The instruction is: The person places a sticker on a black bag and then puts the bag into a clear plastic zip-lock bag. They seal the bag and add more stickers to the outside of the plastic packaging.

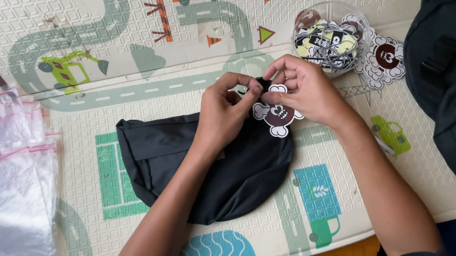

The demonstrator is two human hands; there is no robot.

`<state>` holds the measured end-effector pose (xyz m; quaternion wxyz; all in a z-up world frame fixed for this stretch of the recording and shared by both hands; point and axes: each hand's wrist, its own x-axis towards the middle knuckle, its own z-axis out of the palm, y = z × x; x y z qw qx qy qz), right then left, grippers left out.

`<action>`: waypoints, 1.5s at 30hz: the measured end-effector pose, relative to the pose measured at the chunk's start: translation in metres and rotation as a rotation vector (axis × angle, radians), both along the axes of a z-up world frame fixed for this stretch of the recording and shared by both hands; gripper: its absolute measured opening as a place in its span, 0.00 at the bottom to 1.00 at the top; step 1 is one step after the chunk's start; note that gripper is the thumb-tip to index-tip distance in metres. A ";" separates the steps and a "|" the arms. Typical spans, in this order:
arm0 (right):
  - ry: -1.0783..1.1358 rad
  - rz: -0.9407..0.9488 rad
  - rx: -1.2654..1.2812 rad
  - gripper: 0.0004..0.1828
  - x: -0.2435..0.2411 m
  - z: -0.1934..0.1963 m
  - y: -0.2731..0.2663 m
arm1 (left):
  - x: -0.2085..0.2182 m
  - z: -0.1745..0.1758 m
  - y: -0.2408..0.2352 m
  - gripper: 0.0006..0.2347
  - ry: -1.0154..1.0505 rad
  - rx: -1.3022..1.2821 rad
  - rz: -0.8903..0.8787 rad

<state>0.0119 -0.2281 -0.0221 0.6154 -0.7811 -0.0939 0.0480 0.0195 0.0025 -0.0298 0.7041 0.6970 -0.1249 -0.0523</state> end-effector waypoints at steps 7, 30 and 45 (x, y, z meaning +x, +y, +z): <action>-0.257 -0.095 -0.430 0.12 -0.010 0.012 0.014 | -0.002 0.006 -0.004 0.05 0.068 -0.135 -0.055; -0.532 0.101 -0.493 0.12 -0.015 0.046 0.015 | -0.009 0.004 -0.005 0.16 -0.067 0.049 -0.044; -0.431 0.084 -0.401 0.07 -0.017 0.052 0.016 | -0.005 0.000 -0.003 0.12 -0.068 0.071 -0.062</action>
